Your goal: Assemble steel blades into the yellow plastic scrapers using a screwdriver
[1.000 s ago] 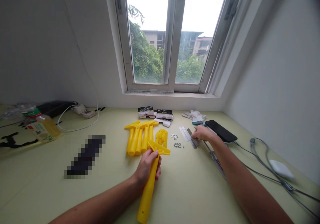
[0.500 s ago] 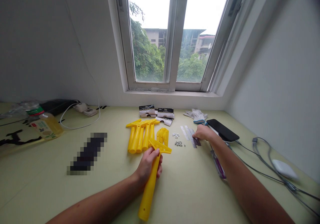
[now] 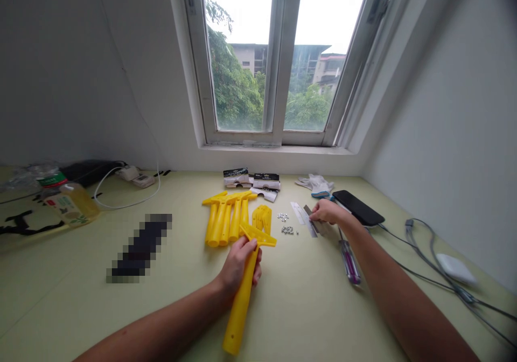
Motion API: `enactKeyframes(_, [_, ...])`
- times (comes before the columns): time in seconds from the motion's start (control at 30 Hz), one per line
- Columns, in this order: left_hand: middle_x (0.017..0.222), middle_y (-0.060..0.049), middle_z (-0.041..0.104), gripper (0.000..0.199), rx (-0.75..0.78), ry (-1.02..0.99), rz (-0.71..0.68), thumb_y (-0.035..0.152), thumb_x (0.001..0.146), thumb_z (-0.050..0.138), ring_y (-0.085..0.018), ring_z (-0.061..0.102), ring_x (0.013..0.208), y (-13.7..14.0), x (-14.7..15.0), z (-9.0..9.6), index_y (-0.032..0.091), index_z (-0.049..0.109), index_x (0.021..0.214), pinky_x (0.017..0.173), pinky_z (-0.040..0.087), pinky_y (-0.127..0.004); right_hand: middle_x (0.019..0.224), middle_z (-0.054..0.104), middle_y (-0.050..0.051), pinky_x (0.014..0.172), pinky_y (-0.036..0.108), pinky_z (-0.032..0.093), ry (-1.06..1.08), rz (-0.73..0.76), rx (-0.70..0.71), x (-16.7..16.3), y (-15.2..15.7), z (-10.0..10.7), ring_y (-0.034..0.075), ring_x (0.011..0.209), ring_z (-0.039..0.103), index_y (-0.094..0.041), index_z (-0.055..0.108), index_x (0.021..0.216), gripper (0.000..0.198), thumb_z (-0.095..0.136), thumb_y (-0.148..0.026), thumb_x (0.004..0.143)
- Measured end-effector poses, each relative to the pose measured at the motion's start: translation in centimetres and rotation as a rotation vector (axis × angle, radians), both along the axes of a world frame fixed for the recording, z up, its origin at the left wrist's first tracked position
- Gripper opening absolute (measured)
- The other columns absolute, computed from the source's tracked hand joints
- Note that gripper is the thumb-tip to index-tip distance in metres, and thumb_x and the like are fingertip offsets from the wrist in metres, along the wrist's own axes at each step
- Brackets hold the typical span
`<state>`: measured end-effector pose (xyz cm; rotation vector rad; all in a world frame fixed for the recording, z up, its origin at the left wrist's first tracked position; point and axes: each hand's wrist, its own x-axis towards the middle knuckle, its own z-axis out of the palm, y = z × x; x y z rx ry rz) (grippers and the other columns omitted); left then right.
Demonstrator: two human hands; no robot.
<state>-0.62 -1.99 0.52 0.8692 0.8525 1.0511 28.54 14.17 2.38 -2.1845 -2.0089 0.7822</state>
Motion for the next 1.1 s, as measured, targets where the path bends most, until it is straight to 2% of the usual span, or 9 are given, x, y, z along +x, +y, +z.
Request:
enactKeyframes(0.13, [0.073, 0.004, 0.05, 0.027, -0.003, 0.002, 0.001, 0.044, 0.083, 0.052, -0.007, 0.046, 0.035, -0.1, 0.0, 0.2, 0.021, 0.039, 0.082, 0.03, 0.029, -0.018, 0.051, 0.05, -0.003, 0.039, 0.022, 0.026, 0.051, -0.007, 0.029, 0.3, 0.1, 0.2, 0.007, 0.041, 0.038, -0.014, 0.065, 0.07, 0.015, 0.071, -0.026, 0.061])
enactKeyframes(0.33, [0.072, 0.004, 0.05, 0.027, -0.003, 0.011, 0.0, 0.044, 0.083, 0.051, -0.007, 0.046, 0.034, -0.2, 0.0, 0.4, 0.021, 0.039, 0.082, 0.03, 0.029, -0.018, 0.053, 0.055, 0.002, 0.046, 0.024, 0.031, 0.104, 0.022, 0.122, 0.5, -0.3, 1.5, 0.013, 0.052, 0.049, -0.011, 0.067, 0.062, 0.014, 0.07, -0.025, 0.059])
enactKeyframes(0.47, [0.073, 0.004, 0.05, 0.025, 0.005, 0.003, -0.005, 0.043, 0.084, 0.05, -0.007, 0.046, 0.035, -0.2, 0.0, 0.3, 0.02, 0.039, 0.082, 0.03, 0.029, -0.018, 0.074, 0.066, 0.007, 0.056, 0.024, 0.039, 0.201, 0.071, 0.209, -0.7, -1.5, 3.9, 0.016, 0.067, 0.057, -0.011, 0.07, 0.081, 0.024, 0.069, -0.029, 0.064])
enactKeyframes(0.57, [0.074, 0.004, 0.051, 0.025, 0.011, 0.001, -0.011, 0.043, 0.084, 0.051, -0.006, 0.046, 0.035, -0.3, 0.0, 0.2, 0.02, 0.039, 0.082, 0.03, 0.029, -0.019, 0.083, 0.068, 0.007, 0.061, 0.024, 0.043, 0.327, 0.186, 0.22, -3.0, -3.6, 5.9, 0.016, 0.071, 0.059, -0.013, 0.068, 0.092, 0.033, 0.066, -0.039, 0.071])
enactKeyframes(0.7, [0.075, 0.003, 0.051, 0.027, 0.013, 0.013, -0.026, 0.043, 0.082, 0.053, -0.007, 0.047, 0.037, -0.9, 0.5, 0.4, 0.02, 0.039, 0.082, 0.03, 0.029, -0.019, 0.076, 0.066, 0.004, 0.061, 0.024, 0.044, 0.639, 0.469, 0.111, -7.2, -6.9, 7.5, 0.013, 0.067, 0.057, -0.013, 0.067, 0.086, 0.035, 0.068, -0.045, 0.071])
enactKeyframes(0.87, [0.074, 0.005, 0.051, 0.027, 0.017, 0.007, -0.059, 0.04, 0.082, 0.054, -0.007, 0.047, 0.038, -1.7, 1.3, 0.9, 0.022, 0.04, 0.097, 0.032, 0.03, -0.018, 0.066, 0.061, 0.0, 0.051, 0.02, 0.039, 0.667, 0.567, 0.008, -10.2, -8.7, 6.8, 0.009, 0.056, 0.05, -0.012, 0.07, 0.084, 0.033, 0.07, -0.043, 0.07])
enactKeyframes(0.97, [0.075, 0.005, 0.05, 0.031, 0.002, -0.007, -0.055, 0.039, 0.081, 0.056, -0.006, 0.047, 0.039, -1.9, 1.6, 1.0, 0.023, 0.04, 0.102, 0.033, 0.03, -0.017, 0.065, 0.06, 0.0, 0.049, 0.019, 0.039, 0.651, 0.57, -0.035, -10.5, -8.5, 5.7, 0.008, 0.054, 0.049, -0.012, 0.071, 0.085, 0.032, 0.068, -0.042, 0.072])
enactKeyframes(1.1, [0.079, 0.003, 0.05, 0.032, 0.005, -0.036, -0.038, 0.039, 0.079, 0.058, -0.006, 0.048, 0.04, -1.9, 1.6, 0.9, 0.022, 0.04, 0.099, 0.033, 0.028, -0.018, 0.066, 0.061, 0.001, 0.048, 0.019, 0.04, 0.652, 0.558, -0.055, -10.5, -8.2, 4.8, 0.008, 0.053, 0.051, -0.013, 0.071, 0.083, 0.03, 0.068, -0.041, 0.072])
